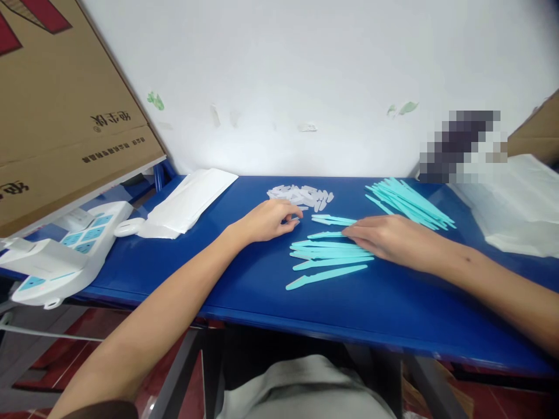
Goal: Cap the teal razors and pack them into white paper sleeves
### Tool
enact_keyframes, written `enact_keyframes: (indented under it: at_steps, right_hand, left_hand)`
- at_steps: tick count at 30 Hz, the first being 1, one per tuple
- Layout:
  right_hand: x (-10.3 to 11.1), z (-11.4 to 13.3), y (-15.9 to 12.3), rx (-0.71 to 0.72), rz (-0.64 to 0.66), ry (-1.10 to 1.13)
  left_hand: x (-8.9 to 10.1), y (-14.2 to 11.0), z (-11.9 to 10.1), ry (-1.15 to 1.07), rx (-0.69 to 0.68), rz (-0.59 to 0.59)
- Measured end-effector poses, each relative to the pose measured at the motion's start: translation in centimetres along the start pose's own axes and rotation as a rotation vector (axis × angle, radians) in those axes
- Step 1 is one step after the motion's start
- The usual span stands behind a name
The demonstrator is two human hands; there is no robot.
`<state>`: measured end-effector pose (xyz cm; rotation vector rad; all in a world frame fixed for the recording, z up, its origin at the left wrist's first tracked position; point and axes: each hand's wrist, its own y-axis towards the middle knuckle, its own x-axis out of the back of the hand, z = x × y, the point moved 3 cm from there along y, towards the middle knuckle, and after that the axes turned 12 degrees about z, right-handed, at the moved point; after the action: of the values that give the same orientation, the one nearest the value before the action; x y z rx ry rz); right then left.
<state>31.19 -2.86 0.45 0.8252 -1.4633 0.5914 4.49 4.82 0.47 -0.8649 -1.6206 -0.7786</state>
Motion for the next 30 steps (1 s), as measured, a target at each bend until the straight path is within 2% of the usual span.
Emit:
enact_keyframes:
  at_steps: [13,18,22,30]
  right_hand:
    - [-0.14,-0.01,0.06,0.02,0.01,-0.038]
    - [-0.33,-0.12,0.0,0.008,-0.015,-0.039]
    - [-0.28,-0.15,0.03,0.008,0.015,-0.028]
    - [0.08,0.04,0.06,0.024,0.025,-0.05]
  left_hand:
    - [-0.2,0.04,-0.96,0.089,-0.054,0.064]
    - [-0.1,0.07,-0.81,0.009,-0.055,0.04]
    - [0.3,-0.07,-0.86,-0.034,-0.07,0.011]
    - [0.7,-0.38,-0.58,0.009,-0.025,0.02]
